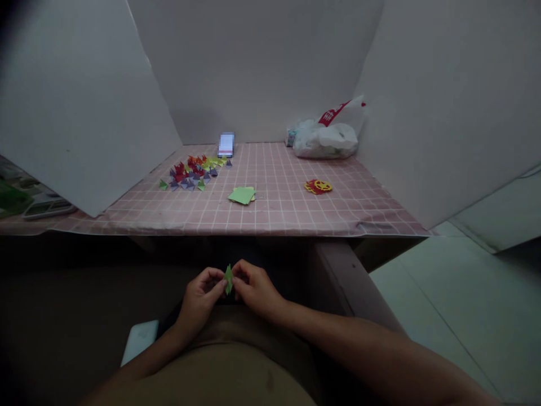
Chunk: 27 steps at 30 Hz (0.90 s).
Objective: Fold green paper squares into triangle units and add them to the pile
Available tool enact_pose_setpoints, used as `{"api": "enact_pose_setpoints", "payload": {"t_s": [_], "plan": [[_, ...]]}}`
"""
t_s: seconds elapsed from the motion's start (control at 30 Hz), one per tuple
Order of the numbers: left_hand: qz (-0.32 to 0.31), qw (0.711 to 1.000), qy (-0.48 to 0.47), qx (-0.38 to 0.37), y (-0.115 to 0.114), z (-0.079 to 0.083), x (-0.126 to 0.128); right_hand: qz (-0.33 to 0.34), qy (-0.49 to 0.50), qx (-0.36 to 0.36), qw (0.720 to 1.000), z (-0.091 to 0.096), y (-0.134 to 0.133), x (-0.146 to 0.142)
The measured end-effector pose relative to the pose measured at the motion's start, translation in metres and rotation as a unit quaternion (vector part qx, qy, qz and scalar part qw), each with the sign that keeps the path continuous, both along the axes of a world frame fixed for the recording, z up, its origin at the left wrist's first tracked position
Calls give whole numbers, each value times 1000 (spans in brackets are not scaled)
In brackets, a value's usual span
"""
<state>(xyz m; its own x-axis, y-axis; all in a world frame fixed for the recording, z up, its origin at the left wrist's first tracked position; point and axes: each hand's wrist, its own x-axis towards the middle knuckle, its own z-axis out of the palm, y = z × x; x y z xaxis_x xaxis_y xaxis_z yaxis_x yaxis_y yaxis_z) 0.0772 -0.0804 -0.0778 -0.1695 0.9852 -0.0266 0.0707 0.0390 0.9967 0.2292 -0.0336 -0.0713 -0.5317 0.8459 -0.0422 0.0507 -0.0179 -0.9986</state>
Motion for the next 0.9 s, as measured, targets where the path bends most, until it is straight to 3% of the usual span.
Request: {"api": "enact_pose_setpoints", "payload": {"t_s": [0.43, 0.73, 0.8, 0.9], "plan": [[-21, 996, -86, -13, 0, 9, -2, 14, 67, -27, 997, 1, -1, 1], [15, 995, -96, -4, 1, 7, 1, 23, -24, 196, 980, 3, -1, 7], [38, 996, -73, 21, 1, 6, 1, 24, -8, 174, 984, 5, -2, 7], [68, 995, -27, 63, -1, 4, 0, 2, 18, 78, 997, 8, -3, 5]]}}
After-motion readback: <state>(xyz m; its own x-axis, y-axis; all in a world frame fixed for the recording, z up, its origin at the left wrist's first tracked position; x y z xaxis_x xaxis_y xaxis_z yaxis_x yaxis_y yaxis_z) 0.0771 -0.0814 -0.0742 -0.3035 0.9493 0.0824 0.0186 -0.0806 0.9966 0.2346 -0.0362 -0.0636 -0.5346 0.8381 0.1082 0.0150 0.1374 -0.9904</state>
